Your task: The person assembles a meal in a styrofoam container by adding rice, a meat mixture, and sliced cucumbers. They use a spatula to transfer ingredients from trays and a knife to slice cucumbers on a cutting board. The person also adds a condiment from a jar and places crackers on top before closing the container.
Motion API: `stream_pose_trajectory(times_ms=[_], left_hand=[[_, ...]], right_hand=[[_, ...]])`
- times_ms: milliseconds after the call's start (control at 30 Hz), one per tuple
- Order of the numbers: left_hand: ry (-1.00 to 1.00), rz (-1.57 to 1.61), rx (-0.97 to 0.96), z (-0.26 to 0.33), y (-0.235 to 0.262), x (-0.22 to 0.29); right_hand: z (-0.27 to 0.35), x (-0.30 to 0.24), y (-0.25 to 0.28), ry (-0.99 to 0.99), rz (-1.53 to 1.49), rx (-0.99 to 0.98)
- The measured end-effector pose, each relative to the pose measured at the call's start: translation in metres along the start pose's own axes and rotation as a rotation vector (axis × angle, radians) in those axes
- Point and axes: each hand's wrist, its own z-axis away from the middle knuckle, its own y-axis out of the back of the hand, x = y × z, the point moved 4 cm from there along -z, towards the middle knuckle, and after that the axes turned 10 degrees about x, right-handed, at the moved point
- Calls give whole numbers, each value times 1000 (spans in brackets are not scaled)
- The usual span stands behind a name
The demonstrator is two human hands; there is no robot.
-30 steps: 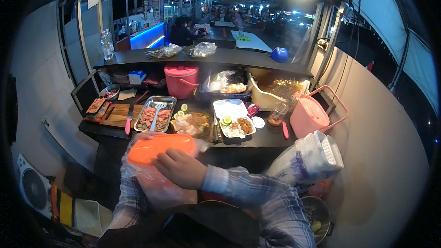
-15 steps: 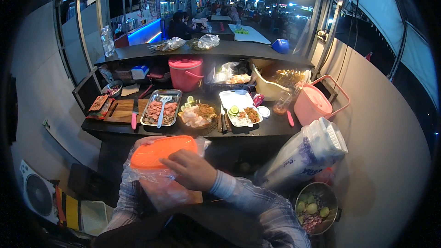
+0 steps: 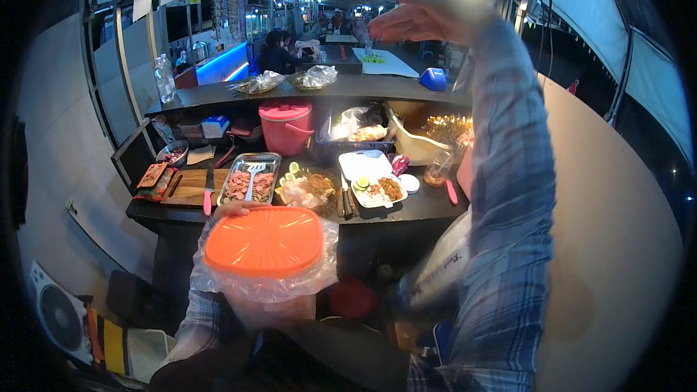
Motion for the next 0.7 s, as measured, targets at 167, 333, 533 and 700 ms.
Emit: stream_pose_trajectory(times_ms=[167,333,533,700], left_hand=[[-5,-97,-10,-37,-27,21],[-126,-51,203,-47,-27,18],[-70,59,160,-92,3,-11],[-133,75,372,-86,-29,-28]], right_hand=[[10,-8,-3,140,326,-3],[36,73,-118,449,354,-155],[60,171,-217,591,-214,-41],[48,219,-252,515,-396,137]])
